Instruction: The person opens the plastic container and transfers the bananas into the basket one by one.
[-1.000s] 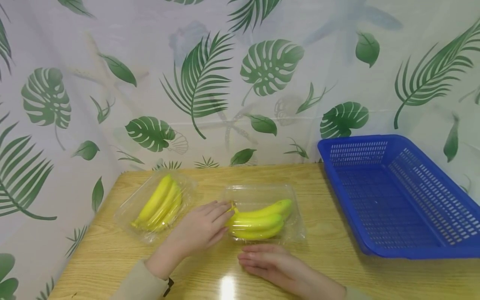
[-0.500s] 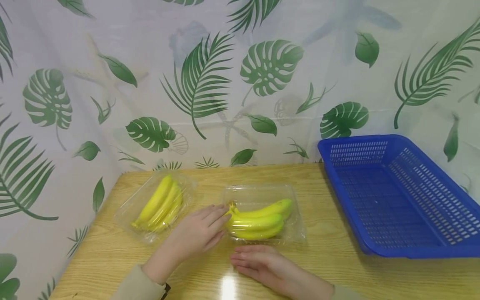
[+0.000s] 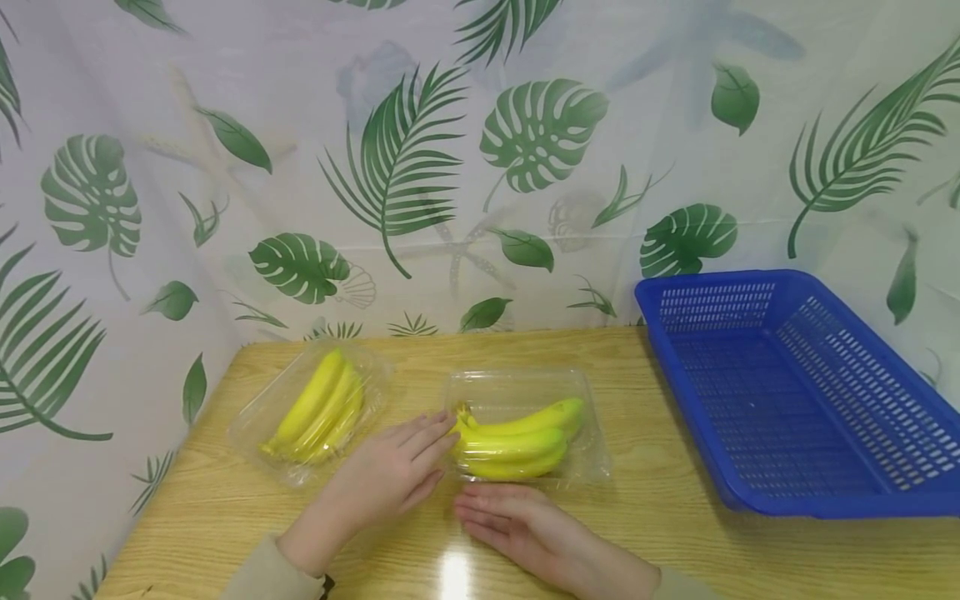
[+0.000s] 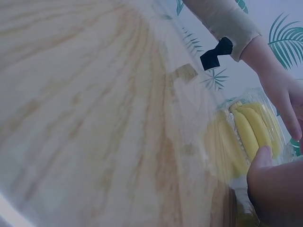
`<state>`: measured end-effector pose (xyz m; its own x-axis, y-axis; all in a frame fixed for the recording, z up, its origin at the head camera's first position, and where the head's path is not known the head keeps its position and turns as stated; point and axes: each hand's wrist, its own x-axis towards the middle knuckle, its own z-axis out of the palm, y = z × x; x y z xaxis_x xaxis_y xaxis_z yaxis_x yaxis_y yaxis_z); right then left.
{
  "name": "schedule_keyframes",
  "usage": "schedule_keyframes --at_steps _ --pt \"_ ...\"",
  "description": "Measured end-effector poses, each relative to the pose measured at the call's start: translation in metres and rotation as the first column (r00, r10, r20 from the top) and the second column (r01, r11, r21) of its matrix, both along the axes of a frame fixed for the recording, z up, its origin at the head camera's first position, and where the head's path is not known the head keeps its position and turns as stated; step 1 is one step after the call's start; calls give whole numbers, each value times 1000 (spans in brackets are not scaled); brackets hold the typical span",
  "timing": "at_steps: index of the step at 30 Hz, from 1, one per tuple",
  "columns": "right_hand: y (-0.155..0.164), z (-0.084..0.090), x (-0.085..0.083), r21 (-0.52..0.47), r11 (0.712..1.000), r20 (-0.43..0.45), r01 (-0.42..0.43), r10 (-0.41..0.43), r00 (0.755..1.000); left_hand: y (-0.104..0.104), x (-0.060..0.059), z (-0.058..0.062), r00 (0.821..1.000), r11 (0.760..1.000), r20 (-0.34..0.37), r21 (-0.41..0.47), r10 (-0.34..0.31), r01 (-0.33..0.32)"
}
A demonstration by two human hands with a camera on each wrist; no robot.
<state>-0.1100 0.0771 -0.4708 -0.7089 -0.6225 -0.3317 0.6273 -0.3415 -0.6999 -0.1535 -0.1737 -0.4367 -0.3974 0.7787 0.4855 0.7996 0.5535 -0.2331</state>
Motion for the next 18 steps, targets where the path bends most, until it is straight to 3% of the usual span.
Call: schedule_keyframes --at_steps 18 --pt "-6 4 0 -60 998 11 26 -26 1000 -1 -3 2 998 998 63 -58 -25 29"
